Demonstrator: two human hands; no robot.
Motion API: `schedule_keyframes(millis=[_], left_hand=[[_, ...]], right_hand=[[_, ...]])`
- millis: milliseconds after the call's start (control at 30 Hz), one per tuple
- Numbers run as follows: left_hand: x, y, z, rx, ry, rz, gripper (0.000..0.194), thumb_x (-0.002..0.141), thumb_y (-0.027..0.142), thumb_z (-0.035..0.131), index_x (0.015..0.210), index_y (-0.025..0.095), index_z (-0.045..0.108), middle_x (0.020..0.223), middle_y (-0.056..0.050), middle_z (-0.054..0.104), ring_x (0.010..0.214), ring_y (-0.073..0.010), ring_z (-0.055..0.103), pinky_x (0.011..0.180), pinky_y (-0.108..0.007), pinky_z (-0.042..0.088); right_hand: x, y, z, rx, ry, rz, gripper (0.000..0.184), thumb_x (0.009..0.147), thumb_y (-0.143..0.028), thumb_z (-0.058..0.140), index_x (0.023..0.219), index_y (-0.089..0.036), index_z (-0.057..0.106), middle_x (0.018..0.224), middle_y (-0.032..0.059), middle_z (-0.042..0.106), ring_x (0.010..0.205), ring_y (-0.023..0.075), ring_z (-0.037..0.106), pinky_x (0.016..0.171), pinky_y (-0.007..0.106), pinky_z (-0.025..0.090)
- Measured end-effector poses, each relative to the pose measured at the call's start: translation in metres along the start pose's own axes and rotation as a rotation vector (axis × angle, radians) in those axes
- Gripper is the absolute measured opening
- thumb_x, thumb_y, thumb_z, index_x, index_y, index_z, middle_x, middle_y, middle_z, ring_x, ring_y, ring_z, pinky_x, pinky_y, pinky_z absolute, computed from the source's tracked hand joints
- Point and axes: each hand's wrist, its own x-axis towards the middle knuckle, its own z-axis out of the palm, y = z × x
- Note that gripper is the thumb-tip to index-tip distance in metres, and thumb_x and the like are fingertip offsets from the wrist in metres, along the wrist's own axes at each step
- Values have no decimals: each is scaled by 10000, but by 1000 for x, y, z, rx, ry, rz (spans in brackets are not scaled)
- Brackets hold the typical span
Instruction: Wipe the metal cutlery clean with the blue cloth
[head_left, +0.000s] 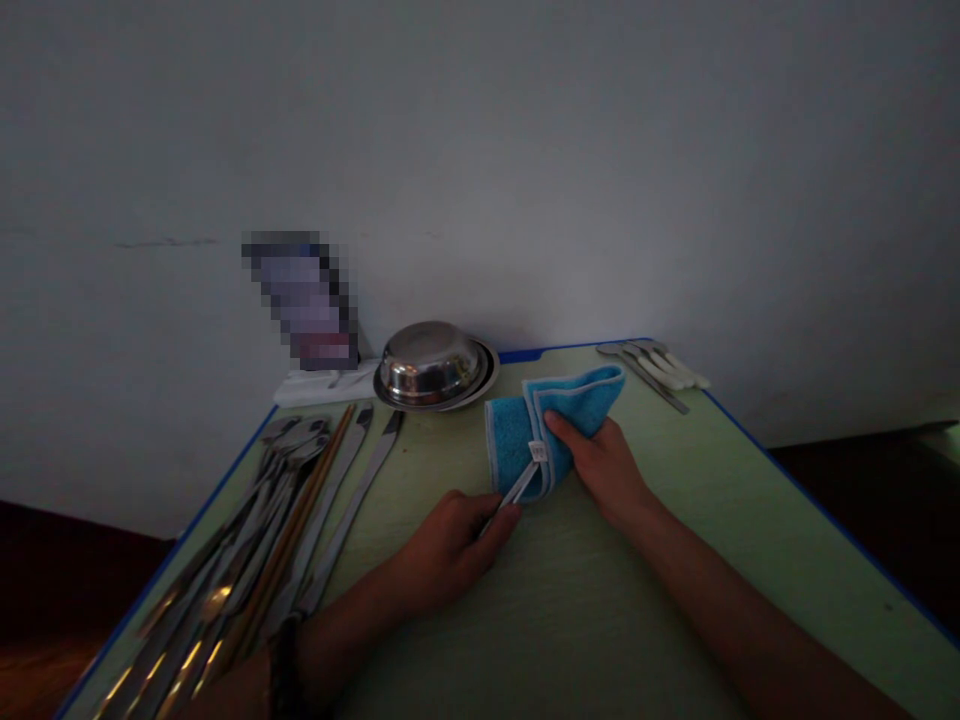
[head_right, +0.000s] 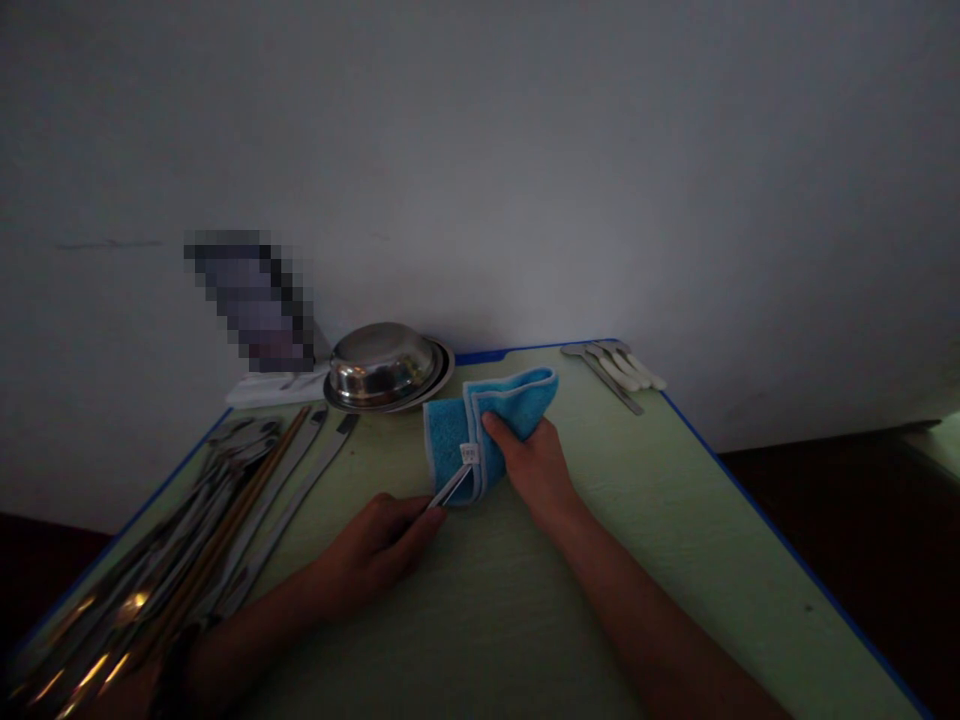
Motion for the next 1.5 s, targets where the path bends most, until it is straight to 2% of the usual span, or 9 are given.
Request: schedule_keyframes(millis=[267,500,667,900,1100,1233,1367,1500], left_hand=[[0,0,-1,17,-27,6,367,892,345,318,590,157,409,474,72,312,422,-55,323,416,-178,241],[-1,-1,0,12,-28,12,373,894,358,314,592,158,406,477,73,304,425,-55,315,420,-182,235],[-1,-1,0,16,-14,9,382,889,360,323,580,159,422,463,71,328,421,-61,321,418,-186,245],[0,2,-2,19,-30,18,376,888,348,327,577,160,423,455,71,330,411,-62,330,410,-187,243],[0,0,-1,28,-17,12,373,887,349,329,578,159,418,462,72,325,417,-60,336,417,-184,247],[0,-2,1,32,-11,9,376,886,357,330,579,158,415,467,73,311,413,-56,321,411,-185,231],[-1,-1,0,14,-23,12,377,889,359,324,588,157,426,466,70,333,422,-60,331,417,-183,240],[-1,-1,0,5,-20,18,362,889,355,325,597,161,417,473,70,337,424,-61,335,417,-183,241]], right_hand=[[0,1,1,36,16,7,346,675,-472,593,821,-167,665,782,43,690,739,197,621,713,318,453],[2,11,1,15,77,20,404,725,-545,487,688,-170,633,594,9,621,627,174,575,638,291,434],[2,11,1,5,68,15,394,726,-540,487,681,-173,621,596,8,613,626,170,566,624,283,425],[2,8,2,61,38,39,310,710,-462,534,732,-168,629,690,17,647,692,177,580,648,286,418],[2,11,3,182,58,166,139,615,-309,588,639,-175,561,586,-23,594,534,129,513,512,247,384],[2,11,2,197,59,224,94,590,-260,576,607,-181,527,535,-35,562,493,121,505,474,239,364],[2,11,1,216,-2,182,99,609,-273,580,629,-178,556,564,-19,604,506,133,526,507,253,401],[3,10,4,264,-41,132,242,641,-345,615,799,-163,632,761,29,681,665,169,603,671,297,453]])
